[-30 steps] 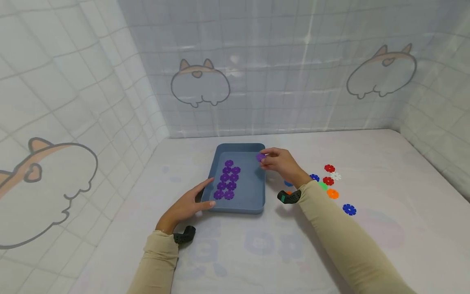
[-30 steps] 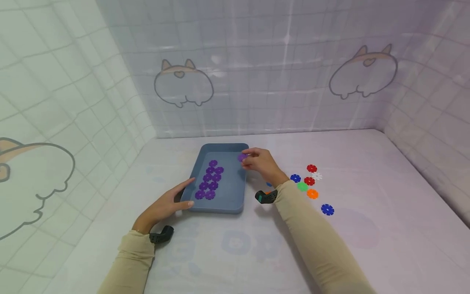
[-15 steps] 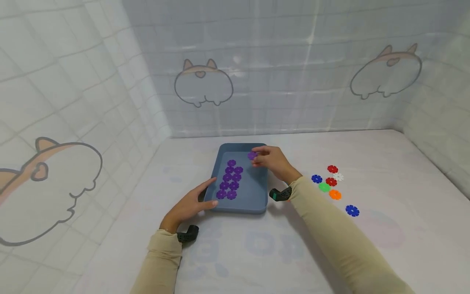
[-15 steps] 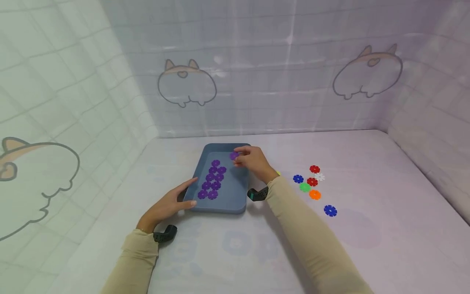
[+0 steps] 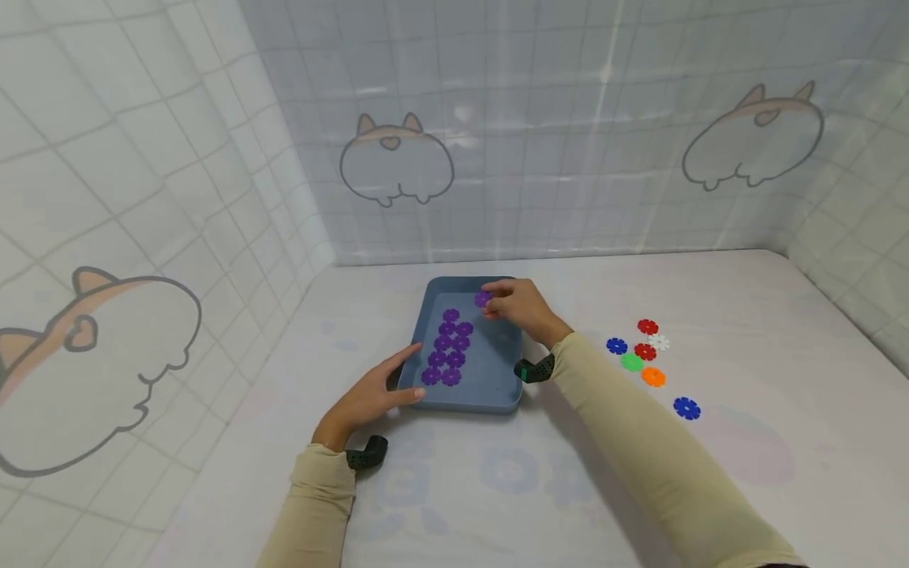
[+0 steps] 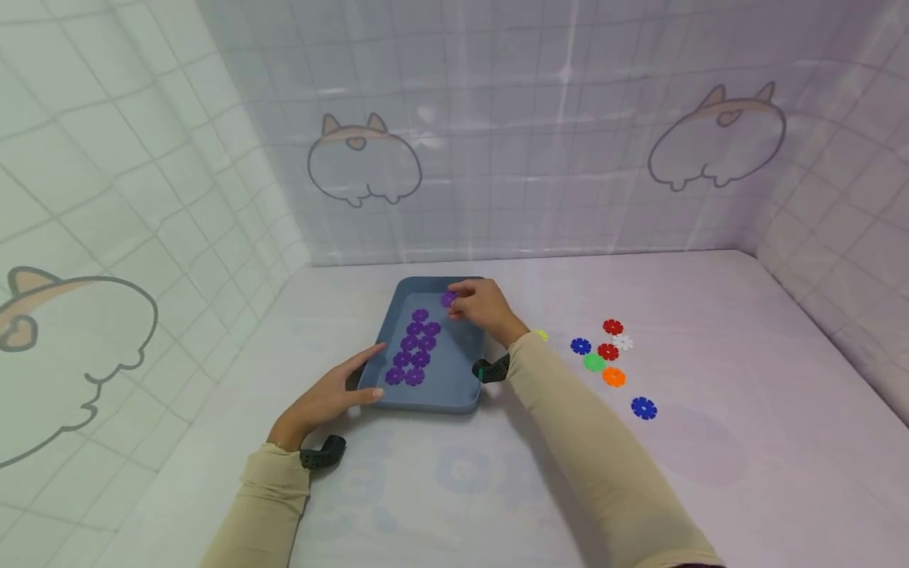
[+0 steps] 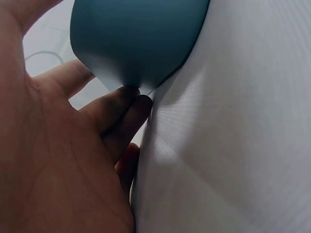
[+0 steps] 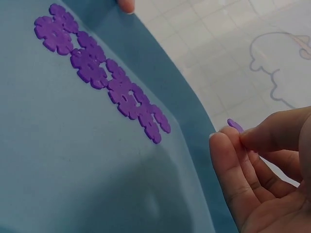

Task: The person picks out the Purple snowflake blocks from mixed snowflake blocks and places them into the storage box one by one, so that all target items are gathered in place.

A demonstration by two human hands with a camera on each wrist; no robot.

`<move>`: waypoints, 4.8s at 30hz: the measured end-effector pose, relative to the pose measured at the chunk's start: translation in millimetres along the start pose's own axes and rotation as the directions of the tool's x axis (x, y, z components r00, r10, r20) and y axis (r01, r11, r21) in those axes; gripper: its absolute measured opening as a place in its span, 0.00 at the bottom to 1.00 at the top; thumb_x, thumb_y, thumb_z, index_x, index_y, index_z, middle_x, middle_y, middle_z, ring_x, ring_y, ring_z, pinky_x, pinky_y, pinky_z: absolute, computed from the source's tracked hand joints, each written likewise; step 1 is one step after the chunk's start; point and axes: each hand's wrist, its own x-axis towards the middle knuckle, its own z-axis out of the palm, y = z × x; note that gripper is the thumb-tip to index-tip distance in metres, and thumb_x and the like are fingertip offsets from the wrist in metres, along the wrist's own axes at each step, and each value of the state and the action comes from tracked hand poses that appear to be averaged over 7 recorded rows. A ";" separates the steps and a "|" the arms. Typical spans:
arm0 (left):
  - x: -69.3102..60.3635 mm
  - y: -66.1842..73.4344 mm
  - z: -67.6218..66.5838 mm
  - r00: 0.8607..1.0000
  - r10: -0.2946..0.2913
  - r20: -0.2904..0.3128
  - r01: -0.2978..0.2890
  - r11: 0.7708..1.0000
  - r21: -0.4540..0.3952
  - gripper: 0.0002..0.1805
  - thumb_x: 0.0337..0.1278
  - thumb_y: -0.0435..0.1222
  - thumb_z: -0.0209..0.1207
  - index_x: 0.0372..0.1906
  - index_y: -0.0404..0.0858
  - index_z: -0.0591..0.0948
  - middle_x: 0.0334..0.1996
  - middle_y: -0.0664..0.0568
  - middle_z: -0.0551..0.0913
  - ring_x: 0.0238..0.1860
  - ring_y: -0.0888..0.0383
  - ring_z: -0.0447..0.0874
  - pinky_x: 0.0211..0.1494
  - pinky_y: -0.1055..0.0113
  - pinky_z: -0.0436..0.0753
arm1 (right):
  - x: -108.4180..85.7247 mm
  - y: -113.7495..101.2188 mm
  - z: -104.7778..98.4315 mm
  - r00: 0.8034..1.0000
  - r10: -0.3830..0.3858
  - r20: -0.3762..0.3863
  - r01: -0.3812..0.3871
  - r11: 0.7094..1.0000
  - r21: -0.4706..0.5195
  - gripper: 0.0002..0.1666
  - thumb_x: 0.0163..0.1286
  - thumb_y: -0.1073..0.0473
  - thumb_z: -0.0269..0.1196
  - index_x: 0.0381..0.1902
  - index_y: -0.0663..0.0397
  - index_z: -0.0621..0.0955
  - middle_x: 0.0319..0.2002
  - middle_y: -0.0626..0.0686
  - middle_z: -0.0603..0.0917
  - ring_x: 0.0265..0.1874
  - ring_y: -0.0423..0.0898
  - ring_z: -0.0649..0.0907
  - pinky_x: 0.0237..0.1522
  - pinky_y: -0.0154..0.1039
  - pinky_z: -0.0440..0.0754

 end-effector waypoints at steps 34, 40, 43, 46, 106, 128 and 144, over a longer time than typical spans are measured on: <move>0.6 -1.4 -0.7 1.000 0.001 -0.010 -0.001 1.000 0.013 0.46 0.62 0.53 0.65 0.80 0.54 0.57 0.79 0.48 0.53 0.78 0.42 0.47 0.73 0.34 0.52 | 29.8 -4.6 13.0 0.995 0.005 0.098 0.032 0.928 -0.371 0.22 0.67 0.71 0.59 0.59 0.66 0.80 0.43 0.60 0.87 0.35 0.50 0.88 0.41 0.42 0.86; 1.0 -1.9 -0.5 1.000 -0.006 -0.009 0.006 1.000 0.003 0.46 0.61 0.53 0.65 0.80 0.56 0.57 0.79 0.50 0.53 0.78 0.44 0.47 0.73 0.35 0.52 | 30.9 -3.9 13.9 0.996 0.017 0.087 0.018 0.921 -0.388 0.21 0.69 0.71 0.59 0.60 0.66 0.80 0.41 0.59 0.87 0.34 0.50 0.88 0.39 0.41 0.86; 0.6 -1.7 -1.0 1.000 -0.004 -0.010 0.004 1.000 -0.002 0.45 0.61 0.53 0.66 0.80 0.58 0.57 0.79 0.52 0.53 0.78 0.45 0.46 0.73 0.35 0.52 | 31.4 -4.2 15.2 0.997 0.015 0.080 0.018 0.916 -0.400 0.21 0.69 0.70 0.60 0.59 0.67 0.80 0.41 0.59 0.87 0.33 0.50 0.88 0.38 0.41 0.86; 0.7 -1.9 -1.2 1.000 -0.001 -0.009 0.001 1.000 -0.004 0.45 0.61 0.54 0.66 0.80 0.58 0.57 0.79 0.52 0.53 0.78 0.45 0.46 0.73 0.35 0.52 | 32.8 -3.4 16.7 0.997 0.016 0.071 0.015 0.910 -0.415 0.21 0.68 0.70 0.60 0.58 0.66 0.81 0.40 0.58 0.87 0.32 0.49 0.88 0.36 0.40 0.86; 0.3 -3.1 3.7 1.000 0.014 -0.008 -0.014 1.000 0.000 0.45 0.62 0.53 0.65 0.80 0.54 0.57 0.79 0.50 0.53 0.78 0.44 0.46 0.73 0.34 0.52 | 36.4 5.8 25.4 0.995 -0.042 0.090 0.091 0.754 -0.651 0.19 0.67 0.63 0.63 0.55 0.61 0.84 0.50 0.57 0.86 0.46 0.50 0.84 0.48 0.43 0.82; 3.1 -2.7 -2.7 1.000 -0.027 0.008 0.027 1.000 -0.008 0.45 0.62 0.54 0.65 0.80 0.58 0.55 0.79 0.53 0.51 0.79 0.46 0.45 0.73 0.35 0.51 | 35.8 4.1 26.0 0.996 -0.025 0.081 0.071 0.768 -0.636 0.19 0.72 0.62 0.60 0.58 0.62 0.83 0.57 0.59 0.83 0.56 0.55 0.81 0.54 0.48 0.81; 3.4 1.0 -4.5 1.000 -0.019 0.006 0.019 1.000 -0.006 0.45 0.62 0.55 0.64 0.80 0.59 0.56 0.79 0.52 0.52 0.78 0.45 0.45 0.73 0.35 0.51 | 32.8 1.9 25.8 0.995 -0.083 0.047 0.095 0.789 -0.607 0.18 0.71 0.60 0.61 0.54 0.61 0.85 0.51 0.57 0.86 0.46 0.51 0.83 0.48 0.46 0.83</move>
